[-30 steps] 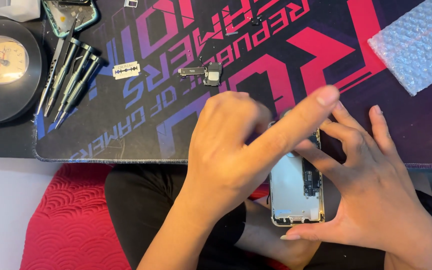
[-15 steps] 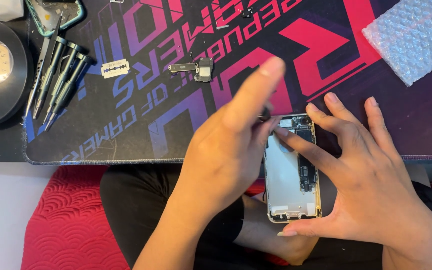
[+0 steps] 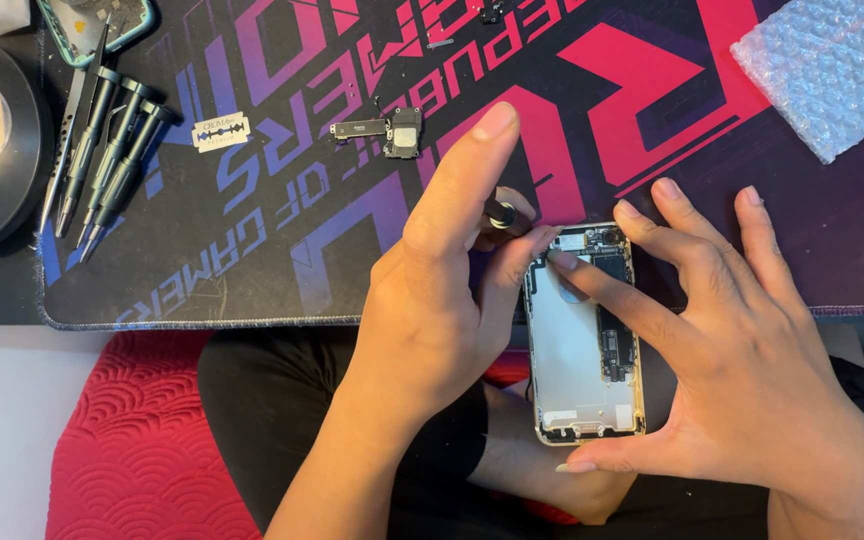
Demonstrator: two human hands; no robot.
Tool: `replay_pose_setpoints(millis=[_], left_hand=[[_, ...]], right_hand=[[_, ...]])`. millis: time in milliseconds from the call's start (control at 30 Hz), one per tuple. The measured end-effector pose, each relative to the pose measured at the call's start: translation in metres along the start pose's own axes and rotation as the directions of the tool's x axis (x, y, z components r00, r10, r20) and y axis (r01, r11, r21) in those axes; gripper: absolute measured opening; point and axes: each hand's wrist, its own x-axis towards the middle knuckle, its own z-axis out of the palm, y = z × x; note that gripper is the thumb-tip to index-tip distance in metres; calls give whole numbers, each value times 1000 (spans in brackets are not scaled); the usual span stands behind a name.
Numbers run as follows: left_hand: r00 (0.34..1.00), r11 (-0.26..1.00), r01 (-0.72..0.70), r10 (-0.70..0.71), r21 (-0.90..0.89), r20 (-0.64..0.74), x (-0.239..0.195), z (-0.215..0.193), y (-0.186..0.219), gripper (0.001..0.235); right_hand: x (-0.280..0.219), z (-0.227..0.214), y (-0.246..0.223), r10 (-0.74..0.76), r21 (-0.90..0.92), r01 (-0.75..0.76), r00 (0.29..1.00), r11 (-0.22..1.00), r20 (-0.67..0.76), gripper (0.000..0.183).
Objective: The person uses a screwdriver to remove screws from the internal frame of a disassembled smartphone. They then use tweezers to carefully lift and remove a small metal bracket from the device's interior.
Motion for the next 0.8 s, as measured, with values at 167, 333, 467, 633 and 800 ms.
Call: replay_pose_setpoints(millis=[167, 333, 467, 633, 800], left_hand=[[998, 996, -34, 30, -77, -48, -3, 3, -5, 63], [999, 999, -21, 20, -45, -32, -2, 0, -2, 61], [1000, 1000, -20, 19, 17, 14, -2, -1, -3, 59], [999, 989, 42, -43, -143, -8, 0, -2, 1, 63], [985, 998, 6, -16, -63, -174, 8, -13, -6, 51]], right_hand=[[1, -1, -1, -7, -18, 7, 1000, 1000, -7, 143], [0, -1, 0, -5, -3, 5, 1000, 1000, -4, 142], [0, 0, 0, -7, 7, 7, 1000, 1000, -8, 145], [1, -1, 0, -17, -12, 17, 1000, 1000, -22, 139], [1, 0, 0, -17, 1, 17, 1000, 1000, -20, 146]])
